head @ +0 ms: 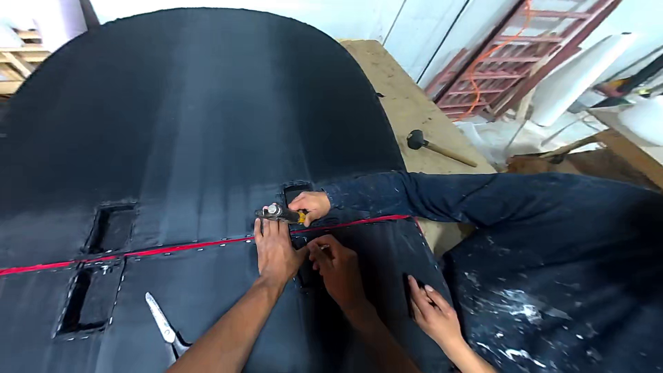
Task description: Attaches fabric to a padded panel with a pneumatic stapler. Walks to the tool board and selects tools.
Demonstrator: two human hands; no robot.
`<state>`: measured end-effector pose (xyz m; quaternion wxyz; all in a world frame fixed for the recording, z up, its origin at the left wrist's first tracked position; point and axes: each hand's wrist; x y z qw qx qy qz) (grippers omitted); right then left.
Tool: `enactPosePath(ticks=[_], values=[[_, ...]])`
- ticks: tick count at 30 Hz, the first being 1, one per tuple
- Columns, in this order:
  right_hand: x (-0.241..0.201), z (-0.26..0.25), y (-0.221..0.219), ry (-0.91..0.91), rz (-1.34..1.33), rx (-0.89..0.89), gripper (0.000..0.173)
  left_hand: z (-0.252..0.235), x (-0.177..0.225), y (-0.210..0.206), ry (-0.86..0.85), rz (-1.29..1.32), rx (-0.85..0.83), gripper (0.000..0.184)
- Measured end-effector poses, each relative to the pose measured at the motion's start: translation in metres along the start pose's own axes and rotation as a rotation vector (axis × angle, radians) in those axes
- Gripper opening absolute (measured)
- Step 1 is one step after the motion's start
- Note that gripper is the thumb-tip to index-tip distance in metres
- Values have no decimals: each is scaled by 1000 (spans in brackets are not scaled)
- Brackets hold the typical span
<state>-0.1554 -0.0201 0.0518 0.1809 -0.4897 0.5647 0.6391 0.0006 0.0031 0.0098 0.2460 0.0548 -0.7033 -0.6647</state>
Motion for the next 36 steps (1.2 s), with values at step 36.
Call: enactPosePath(ticks=[36], values=[[-30,12,-37,152,148,22,24,6,-8,-3,-26,142,76,61]])
Point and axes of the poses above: each hand's wrist, its own z-axis away from the middle knuckle, its own y-axis out of the back of the hand, x = y × z, and after that the axes turned 2 degrees about z, right-handed
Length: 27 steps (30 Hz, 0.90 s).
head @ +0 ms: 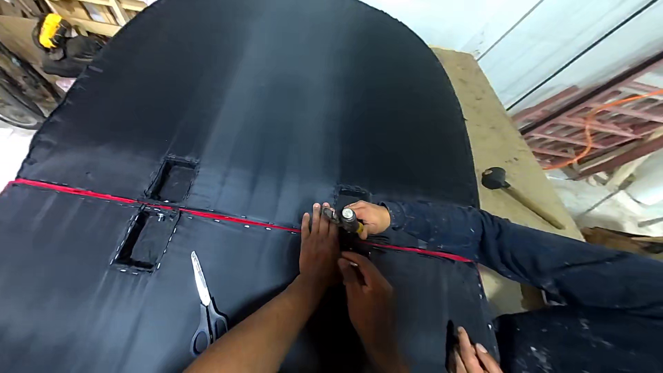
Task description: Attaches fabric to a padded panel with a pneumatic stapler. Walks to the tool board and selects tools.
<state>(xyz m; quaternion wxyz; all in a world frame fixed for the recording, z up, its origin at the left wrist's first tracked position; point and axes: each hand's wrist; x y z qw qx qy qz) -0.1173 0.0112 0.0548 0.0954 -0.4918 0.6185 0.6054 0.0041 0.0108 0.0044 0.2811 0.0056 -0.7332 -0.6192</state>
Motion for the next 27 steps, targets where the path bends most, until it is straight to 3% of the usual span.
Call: enactPosePath(ticks=[4,9,12,18,21,24,27], values=[[-21,-23,-14,-14,283,-73,42,3,-7,-16,-60,-84,115,48],[-7,-26,7,18,217,-90,35,1,1,-3,-4,-53,59,53],[-6,-17,4,57,152,-68,29,1,2,-3,30,-56,71,44],[-9,-22,0,129,332,-68,38,4,4,-4,38,-106,104,43],[13,-16,23,166,191,-43,27,2,12,4,77,-93,13,55],[48,-7,45,-118,-67,49,32,1,14,8,117,-41,-68,90],[76,-7,54,-501,-313,64,40,-5,12,15,144,-6,-163,95]])
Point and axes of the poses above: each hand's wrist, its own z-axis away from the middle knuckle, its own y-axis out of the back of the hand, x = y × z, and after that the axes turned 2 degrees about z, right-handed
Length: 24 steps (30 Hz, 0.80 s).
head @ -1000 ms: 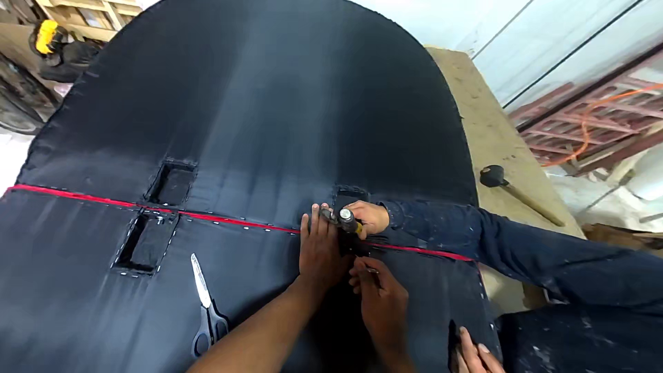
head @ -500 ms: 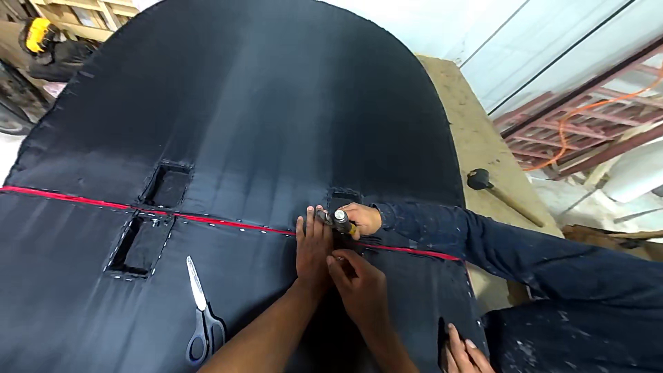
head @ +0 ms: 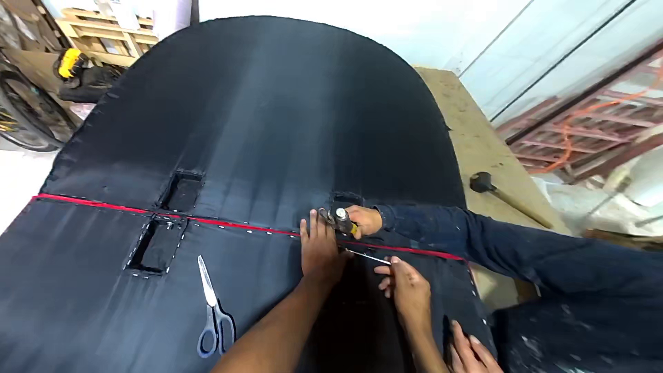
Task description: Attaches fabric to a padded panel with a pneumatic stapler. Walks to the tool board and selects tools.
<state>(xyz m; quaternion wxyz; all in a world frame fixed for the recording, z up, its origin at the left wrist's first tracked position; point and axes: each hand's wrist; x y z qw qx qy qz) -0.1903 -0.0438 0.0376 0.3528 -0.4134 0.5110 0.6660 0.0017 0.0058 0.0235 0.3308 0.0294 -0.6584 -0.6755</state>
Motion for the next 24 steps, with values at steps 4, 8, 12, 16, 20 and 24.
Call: enactPosePath(ticks=[4,8,12,16,20,24], values=[[0,17,-3,-173,-331,-59,41,9,1,-19,-50,-8,69,95],[-4,17,-23,-184,-451,22,39,7,-5,-15,-50,-17,93,99],[-1,11,-20,-172,-370,74,36,4,1,-15,-55,-41,51,107],[-10,14,-24,-112,-303,37,33,3,-1,-16,-52,-43,49,104],[-31,36,-36,148,-14,2,24,0,-3,-17,-53,-31,63,101],[-42,54,-65,382,376,11,24,-1,-6,-19,-81,-87,75,63]])
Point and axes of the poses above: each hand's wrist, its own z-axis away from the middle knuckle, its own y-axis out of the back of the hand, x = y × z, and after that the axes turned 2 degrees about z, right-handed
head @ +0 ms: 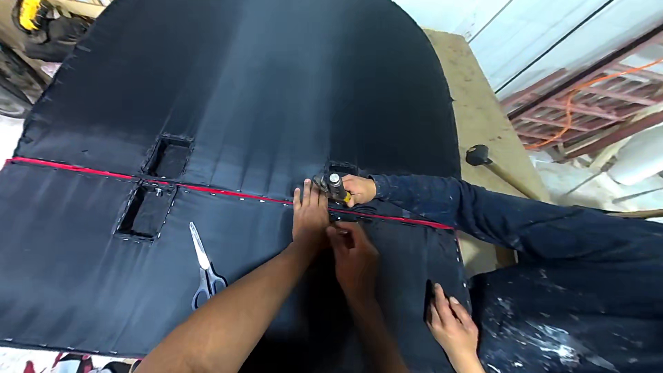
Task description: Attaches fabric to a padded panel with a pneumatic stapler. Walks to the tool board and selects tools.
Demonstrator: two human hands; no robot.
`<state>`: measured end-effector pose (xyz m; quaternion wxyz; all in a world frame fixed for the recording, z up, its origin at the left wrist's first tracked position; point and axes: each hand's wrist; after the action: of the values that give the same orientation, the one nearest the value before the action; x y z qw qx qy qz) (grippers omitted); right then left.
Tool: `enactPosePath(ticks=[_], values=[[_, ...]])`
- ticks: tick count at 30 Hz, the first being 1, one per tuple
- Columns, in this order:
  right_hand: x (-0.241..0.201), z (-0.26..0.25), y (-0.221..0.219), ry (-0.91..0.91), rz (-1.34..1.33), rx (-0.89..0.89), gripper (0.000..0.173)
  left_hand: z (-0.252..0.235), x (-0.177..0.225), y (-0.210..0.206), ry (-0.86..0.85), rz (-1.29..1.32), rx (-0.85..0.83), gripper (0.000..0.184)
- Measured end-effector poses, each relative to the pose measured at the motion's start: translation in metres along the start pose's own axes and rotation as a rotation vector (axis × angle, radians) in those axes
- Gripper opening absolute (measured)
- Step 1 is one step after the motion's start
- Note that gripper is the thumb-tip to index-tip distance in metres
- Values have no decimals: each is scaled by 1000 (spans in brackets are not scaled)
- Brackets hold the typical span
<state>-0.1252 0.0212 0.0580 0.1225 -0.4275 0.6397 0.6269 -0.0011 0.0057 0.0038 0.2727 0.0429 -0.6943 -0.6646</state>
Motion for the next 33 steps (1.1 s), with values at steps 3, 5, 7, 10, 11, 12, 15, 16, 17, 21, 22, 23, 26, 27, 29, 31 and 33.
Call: enactPosePath(ticks=[3,5,7,10,11,12,15,16,17,21,22,23,26,27,29,31,33], values=[[-5,-7,-15,57,139,32,28,0,0,-4,-1,-57,69,45],[-3,-16,-16,95,169,24,29,0,-1,-7,-14,-51,110,42],[2,-24,-14,136,192,-7,31,1,-2,-7,-20,-31,103,43],[17,-31,-3,188,199,-17,30,2,0,-4,-33,-30,60,51],[20,-32,-2,199,193,-15,27,2,1,-3,-30,-29,54,55],[21,-32,-3,213,187,-12,22,1,1,-3,-23,-28,45,58],[15,-34,-13,271,193,-42,11,0,0,-3,-14,-42,52,53],[12,-36,-14,295,207,-59,13,0,-1,-5,-6,-55,64,51],[9,-38,-13,322,223,-77,20,-1,-2,-8,-4,-62,89,50],[8,-46,-4,421,246,-96,26,0,-2,-11,-11,-61,116,51],[13,-48,-1,435,234,-87,25,-1,-1,-8,-16,-52,93,52],[18,-50,3,440,204,-82,25,-1,0,-5,-15,-44,75,53],[46,-50,24,327,76,-52,30,-3,6,0,15,9,26,76],[61,-51,32,242,11,-47,31,-6,5,1,28,27,19,85],[93,-47,44,-23,-166,-73,32,-7,5,2,32,62,18,90],[113,-43,49,-291,-318,-97,35,-6,6,1,18,87,26,88],[108,-40,49,-434,-445,-122,34,-5,5,1,18,87,33,88]])
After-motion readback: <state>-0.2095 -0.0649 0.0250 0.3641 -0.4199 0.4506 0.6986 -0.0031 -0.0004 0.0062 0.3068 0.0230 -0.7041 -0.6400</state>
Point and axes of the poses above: each hand's wrist, its own z-axis away from the middle knuckle, its own y-axis out of the back of the hand, x = y × z, and after that the axes turned 2 degrees about z, right-handed
